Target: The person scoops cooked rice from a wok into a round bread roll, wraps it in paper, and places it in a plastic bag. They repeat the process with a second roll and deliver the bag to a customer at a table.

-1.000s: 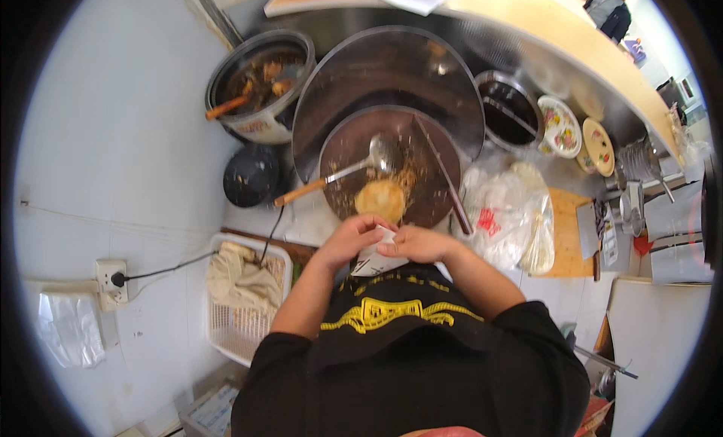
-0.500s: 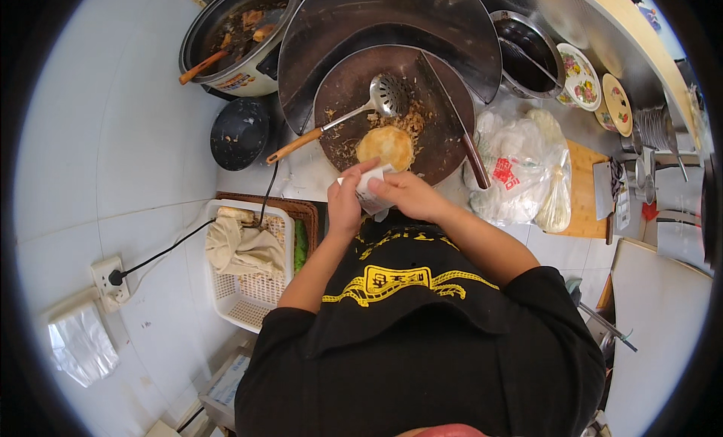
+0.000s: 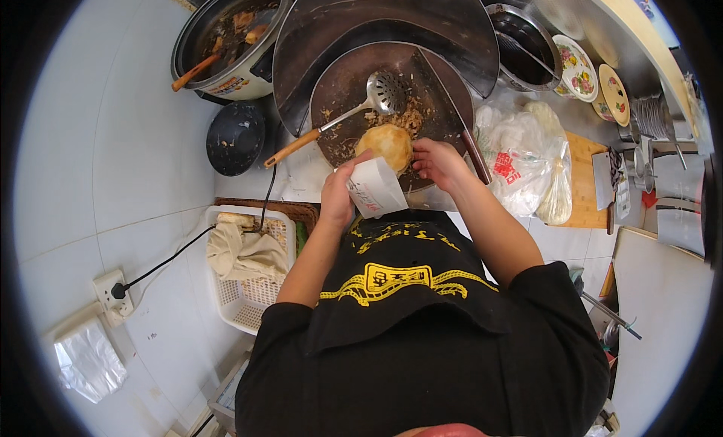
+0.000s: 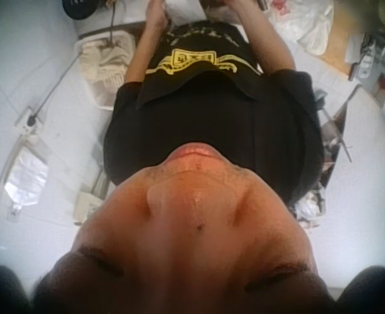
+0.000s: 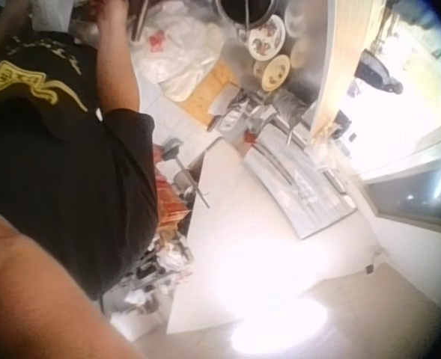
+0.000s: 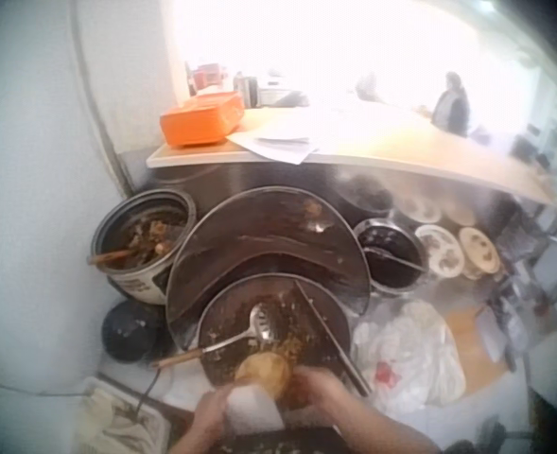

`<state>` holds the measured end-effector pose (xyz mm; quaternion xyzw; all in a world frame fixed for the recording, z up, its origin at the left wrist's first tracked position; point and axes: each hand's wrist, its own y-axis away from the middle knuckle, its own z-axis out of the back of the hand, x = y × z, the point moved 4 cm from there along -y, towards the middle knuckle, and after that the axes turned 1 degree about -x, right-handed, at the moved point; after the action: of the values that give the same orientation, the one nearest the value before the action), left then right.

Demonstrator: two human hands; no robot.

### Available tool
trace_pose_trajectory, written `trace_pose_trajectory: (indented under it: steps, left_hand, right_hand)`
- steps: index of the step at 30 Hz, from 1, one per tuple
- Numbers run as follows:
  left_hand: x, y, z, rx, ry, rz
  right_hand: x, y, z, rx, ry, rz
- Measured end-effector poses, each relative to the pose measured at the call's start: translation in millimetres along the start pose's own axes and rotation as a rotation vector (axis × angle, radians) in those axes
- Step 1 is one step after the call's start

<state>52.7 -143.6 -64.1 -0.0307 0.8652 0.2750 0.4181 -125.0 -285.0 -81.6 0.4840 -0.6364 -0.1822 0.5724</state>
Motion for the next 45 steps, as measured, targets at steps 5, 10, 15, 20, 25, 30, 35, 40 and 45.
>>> trace_pose_trajectory:
  steps: [5,10,15,20,25,30,35,40,45]
  left_hand:
    - [-5.9,2.6,6.9,-0.040,0.098,0.040]
    - [-7.9,5.8,10.5,-0.053,0.129,0.033]
    - [-2.0,6.9,18.2,-0.069,0.241,0.043]
    - [-7.0,5.4,48.8,-0.355,0.439,-0.017]
    - [-20.2,-3.2,41.4,-0.347,0.448,-0.050]
    - [-30.9,-15.3,-2.9,-0.133,0.481,-0.014]
    - [-35.7,-17.9,-13.6,-0.102,0.430,0.046]
    - [-30.5,-23.7,-22.8,-0.046,0.285,0.082]
    - [-32.8,-19.8,-37.5,-0.048,0.270,0.051]
  right_hand:
    - [11.6,-3.9,-22.7,-0.015,0.200,0.023]
    - [20.5,-5.0,-47.1,-0.117,0.404,0.320]
    - [15.0,-14.9,-62.3,-0.194,0.376,0.410]
    - [33.0,4.3,-49.2,-0.215,0.305,0.513]
    - [53.8,35.9,-45.6,0.020,0.016,0.622]
    - [50.2,44.6,-48.9,0.053,0.048,0.666]
    - [45.9,48.6,-33.3,0.126,0.099,0.606]
    - [38.7,52.7,-31.0,0.198,0.234,0.498]
    - [32.7,54.2,-34.5,0.243,0.302,0.531]
